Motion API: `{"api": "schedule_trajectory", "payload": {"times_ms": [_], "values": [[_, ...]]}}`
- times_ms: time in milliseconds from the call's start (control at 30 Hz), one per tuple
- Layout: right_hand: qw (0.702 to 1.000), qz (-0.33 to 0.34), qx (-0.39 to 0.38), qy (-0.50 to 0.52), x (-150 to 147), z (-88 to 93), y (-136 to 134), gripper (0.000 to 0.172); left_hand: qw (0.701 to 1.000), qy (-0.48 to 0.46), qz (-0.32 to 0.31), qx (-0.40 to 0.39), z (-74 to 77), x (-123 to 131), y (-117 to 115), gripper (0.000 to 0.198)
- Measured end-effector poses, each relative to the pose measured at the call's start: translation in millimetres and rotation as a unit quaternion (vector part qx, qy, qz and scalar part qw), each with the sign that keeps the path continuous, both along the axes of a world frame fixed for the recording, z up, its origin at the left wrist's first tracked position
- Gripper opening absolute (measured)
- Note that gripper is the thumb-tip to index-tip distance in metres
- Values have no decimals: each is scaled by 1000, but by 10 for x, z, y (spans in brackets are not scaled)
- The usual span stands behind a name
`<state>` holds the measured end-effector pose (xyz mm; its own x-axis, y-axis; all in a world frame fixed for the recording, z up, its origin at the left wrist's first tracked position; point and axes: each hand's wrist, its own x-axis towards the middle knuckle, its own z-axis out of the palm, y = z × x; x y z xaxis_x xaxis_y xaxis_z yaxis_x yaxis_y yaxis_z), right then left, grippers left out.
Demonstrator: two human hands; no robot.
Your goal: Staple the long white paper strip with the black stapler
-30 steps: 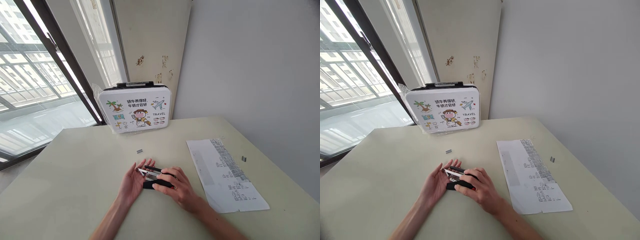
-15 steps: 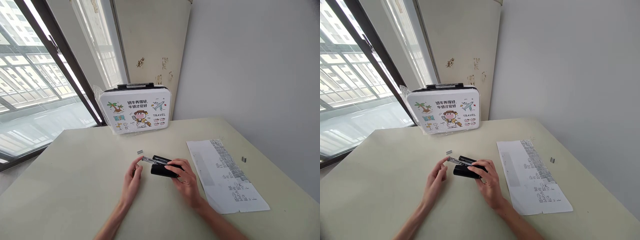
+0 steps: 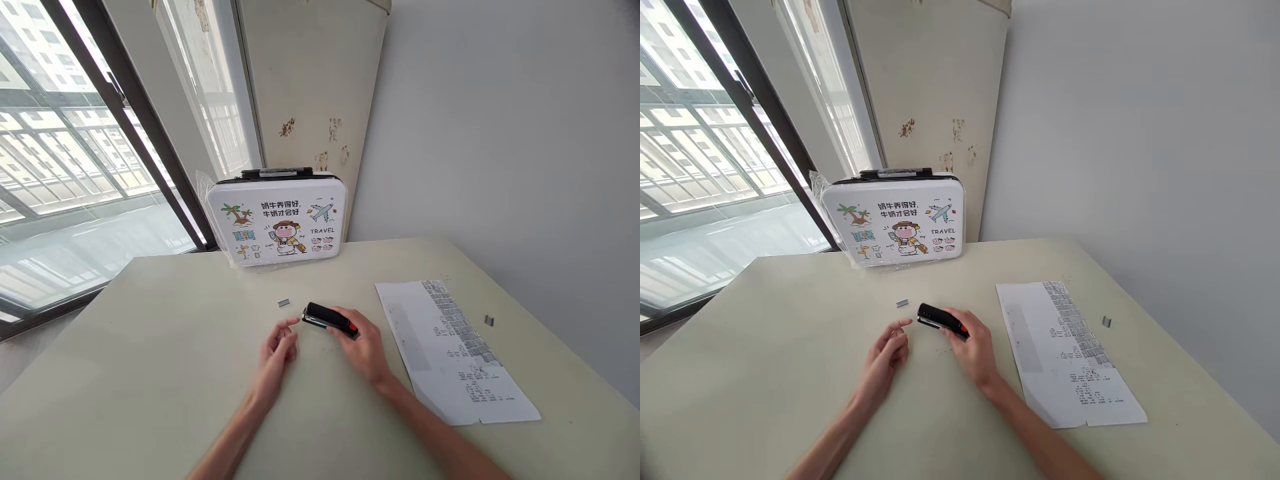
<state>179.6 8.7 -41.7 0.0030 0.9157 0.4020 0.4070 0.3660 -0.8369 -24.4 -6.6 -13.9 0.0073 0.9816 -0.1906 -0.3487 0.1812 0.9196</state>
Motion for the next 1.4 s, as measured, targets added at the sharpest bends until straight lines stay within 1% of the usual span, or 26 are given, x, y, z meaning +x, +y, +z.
{"api": "schedule_trajectory", "payload": {"times_ms": [67, 133, 233, 300, 367, 433, 500, 533, 600, 667, 700, 767, 867, 933, 1000, 1067, 1133, 1200, 1267, 1333, 1400], "values": [[1000, -20, -11, -8, -81, -25, 183, 31, 989, -141, -1, -54, 7, -40, 44, 23], [999, -34, -16, -15, -191, -56, 382, 31, 973, -217, -3, -81, 16, -81, 76, 15], [999, -48, -14, -19, -393, -93, 653, 31, 963, -252, -1, -92, 29, -137, 104, 9], [998, -51, -11, -26, -524, -95, 777, 31, 958, -271, 1, -99, 28, -166, 115, 11], [998, -44, -2, -35, -615, -68, 822, 32, 954, -282, 8, -104, 16, -187, 126, 16], [998, -37, 14, -42, -645, -9, 770, 37, 950, -292, 15, -112, -6, -200, 138, 23], [997, -26, 46, -54, -613, 75, 630, 41, 947, -300, 11, -117, -32, -202, 147, 32], [995, -8, 71, -70, -579, 120, 540, 41, 946, -304, 4, -116, -45, -199, 148, 37], [981, 64, 128, -132, -495, 200, 354, 37, 944, -308, -23, -112, -63, -183, 143, 44], [953, 145, 167, -208, -416, 250, 204, 37, 941, -313, -62, -114, -65, -155, 123, 50], [941, 169, 174, -236, -386, 262, 150, 38, 938, -314, -82, -117, -61, -138, 108, 51], [929, 185, 179, -266, -348, 263, 81, 36, 935, -313, -118, -121, -43, -104, 73, 53], [928, 184, 186, -264, -303, 259, 20, 23, 934, -300, -155, -118, -17, -60, 25, 53], [931, 184, 190, -251, -225, 278, -28, 22, 933, -294, -170, -118, -12, -43, 6, 53], [938, 171, 184, -240, -59, 306, -84, 24, 934, -289, -175, -118, -19, -37, 1, 53], [950, 128, 164, -231, 213, 322, -135, 24, 936, -284, -170, -119, -29, -40, 8, 54], [964, 54, 135, -224, 586, 304, -174, 23, 941, -274, -155, -123, -34, -46, 23, 53], [969, -39, 97, -224, 1034, 243, -213, 23, 946, -262, -136, -135, -30, -49, 39, 49], [960, -142, 62, -231, 1522, 140, -270, 27, 949, -252, -118, -151, -20, -44, 53, 45], [940, -240, 27, -242, 2005, 6, -358, 35, 950, -244, -104, -166, -5, -31, 65, 43], [918, -314, 8, -243, 2436, -144, -468, 44, 951, -236, -94, -174, 11, -17, 74, 41]]}}
